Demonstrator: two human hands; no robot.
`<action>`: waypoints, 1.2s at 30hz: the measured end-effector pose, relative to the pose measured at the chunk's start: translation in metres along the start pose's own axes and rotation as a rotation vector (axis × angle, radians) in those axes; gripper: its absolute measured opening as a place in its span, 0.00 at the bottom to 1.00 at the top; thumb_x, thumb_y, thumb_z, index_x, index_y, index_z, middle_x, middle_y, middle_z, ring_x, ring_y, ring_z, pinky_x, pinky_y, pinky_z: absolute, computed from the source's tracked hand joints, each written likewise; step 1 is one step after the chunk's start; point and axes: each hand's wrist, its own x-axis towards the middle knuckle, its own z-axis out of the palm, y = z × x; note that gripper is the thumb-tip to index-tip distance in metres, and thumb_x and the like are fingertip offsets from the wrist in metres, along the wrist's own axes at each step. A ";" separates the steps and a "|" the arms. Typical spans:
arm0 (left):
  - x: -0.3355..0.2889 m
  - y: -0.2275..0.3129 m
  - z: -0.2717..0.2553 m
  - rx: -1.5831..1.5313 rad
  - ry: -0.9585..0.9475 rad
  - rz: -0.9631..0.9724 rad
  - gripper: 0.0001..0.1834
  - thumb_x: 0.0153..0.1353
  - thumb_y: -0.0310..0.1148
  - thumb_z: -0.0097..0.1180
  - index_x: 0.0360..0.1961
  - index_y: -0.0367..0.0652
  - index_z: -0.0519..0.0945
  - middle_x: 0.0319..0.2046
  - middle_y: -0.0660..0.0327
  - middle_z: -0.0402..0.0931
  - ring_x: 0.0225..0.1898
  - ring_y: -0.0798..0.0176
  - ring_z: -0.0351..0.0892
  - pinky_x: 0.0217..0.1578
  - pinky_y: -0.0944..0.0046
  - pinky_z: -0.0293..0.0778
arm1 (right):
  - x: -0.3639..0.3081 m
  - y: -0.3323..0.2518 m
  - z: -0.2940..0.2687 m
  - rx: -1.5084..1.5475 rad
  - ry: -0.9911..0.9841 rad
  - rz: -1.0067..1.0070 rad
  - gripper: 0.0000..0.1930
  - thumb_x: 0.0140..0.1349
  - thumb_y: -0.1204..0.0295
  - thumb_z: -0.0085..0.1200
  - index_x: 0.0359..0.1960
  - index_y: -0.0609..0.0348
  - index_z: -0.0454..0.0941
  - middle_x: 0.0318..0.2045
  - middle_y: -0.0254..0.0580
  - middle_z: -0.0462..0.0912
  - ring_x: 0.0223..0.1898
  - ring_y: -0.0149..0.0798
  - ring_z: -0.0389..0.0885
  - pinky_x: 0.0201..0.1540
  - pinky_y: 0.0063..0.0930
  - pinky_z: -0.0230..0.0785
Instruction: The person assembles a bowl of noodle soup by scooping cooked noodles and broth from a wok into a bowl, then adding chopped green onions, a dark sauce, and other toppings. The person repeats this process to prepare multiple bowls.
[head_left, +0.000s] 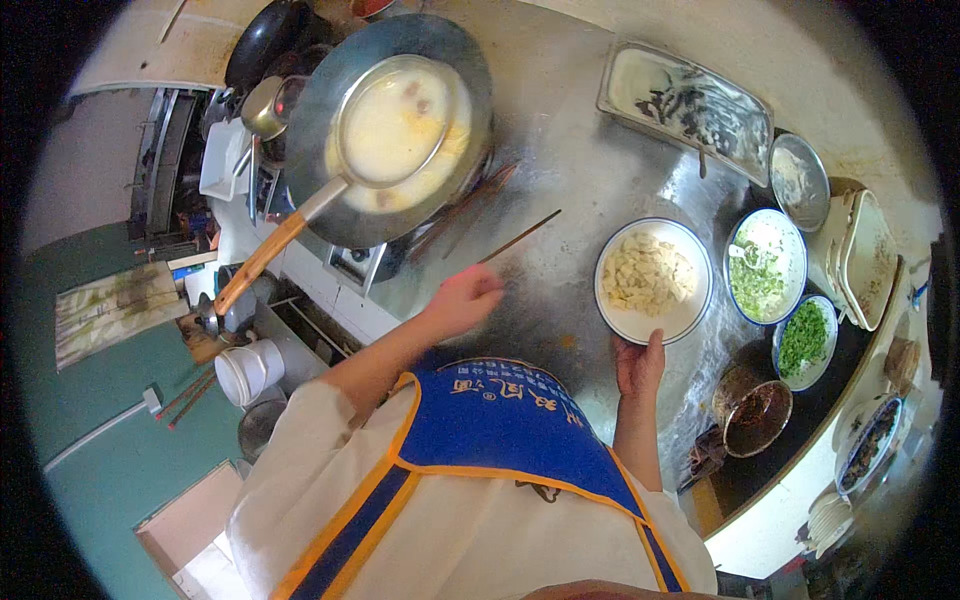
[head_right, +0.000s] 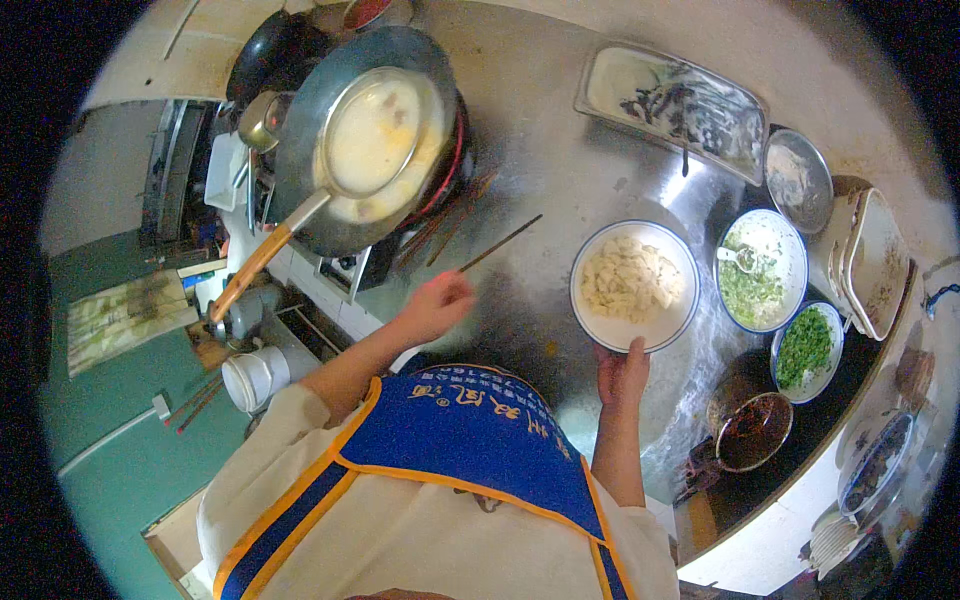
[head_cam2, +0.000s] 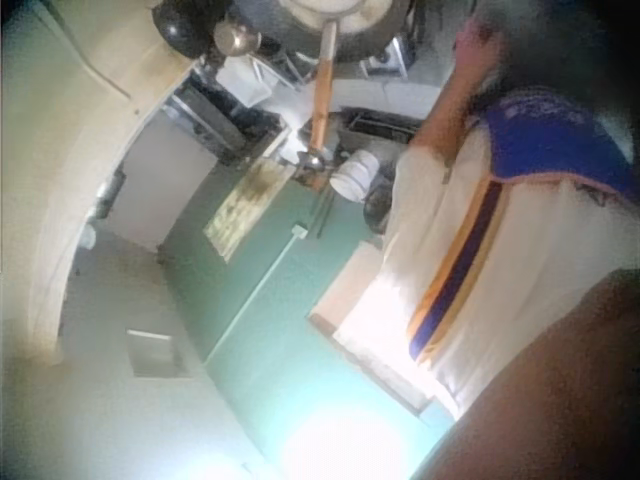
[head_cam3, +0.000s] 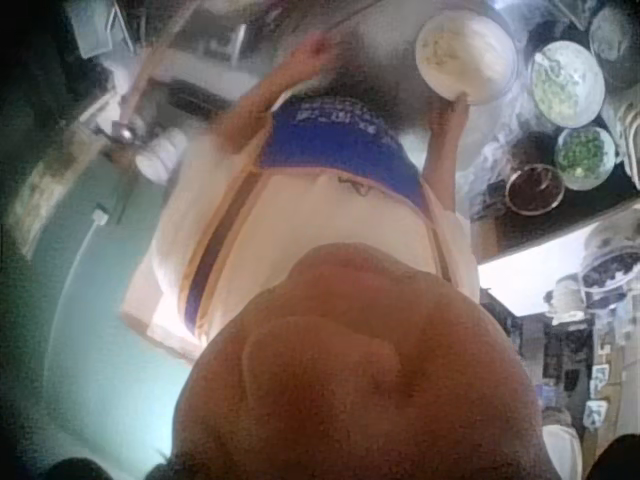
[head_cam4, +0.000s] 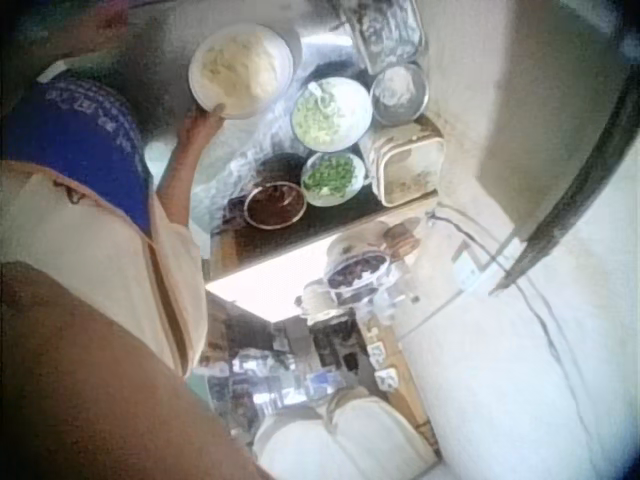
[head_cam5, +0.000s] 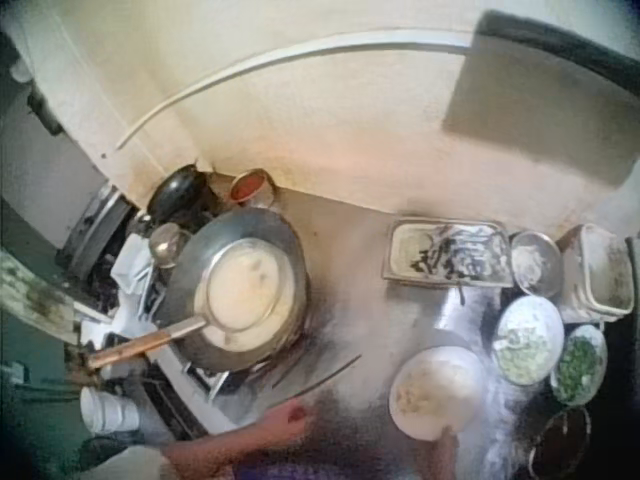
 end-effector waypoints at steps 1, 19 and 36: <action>-0.022 -0.024 -0.019 -0.063 -0.009 -0.197 0.10 0.63 0.37 0.59 0.40 0.45 0.76 0.26 0.65 0.75 0.28 0.68 0.76 0.28 0.67 0.73 | -0.002 0.004 -0.001 -0.062 0.059 0.020 0.25 0.74 0.59 0.42 0.67 0.56 0.59 0.59 0.50 0.72 0.56 0.50 0.77 0.49 0.48 0.76; -0.134 -0.075 -0.273 -1.415 -0.354 0.046 0.36 0.62 0.33 0.51 0.68 0.31 0.54 0.45 0.41 0.71 0.31 0.60 0.75 0.21 0.69 0.80 | -0.087 0.104 0.077 -0.278 0.069 0.014 0.33 0.69 0.46 0.48 0.66 0.55 0.60 0.46 0.44 0.76 0.44 0.43 0.77 0.47 0.41 0.70; -0.144 -0.077 -0.260 -1.272 -0.329 -0.017 0.26 0.61 0.29 0.47 0.62 0.38 0.62 0.43 0.52 0.70 0.24 0.64 0.71 0.17 0.69 0.73 | -0.126 0.149 0.106 -0.269 -0.004 -0.168 0.18 0.72 0.59 0.49 0.56 0.57 0.68 0.39 0.40 0.78 0.35 0.36 0.79 0.36 0.30 0.73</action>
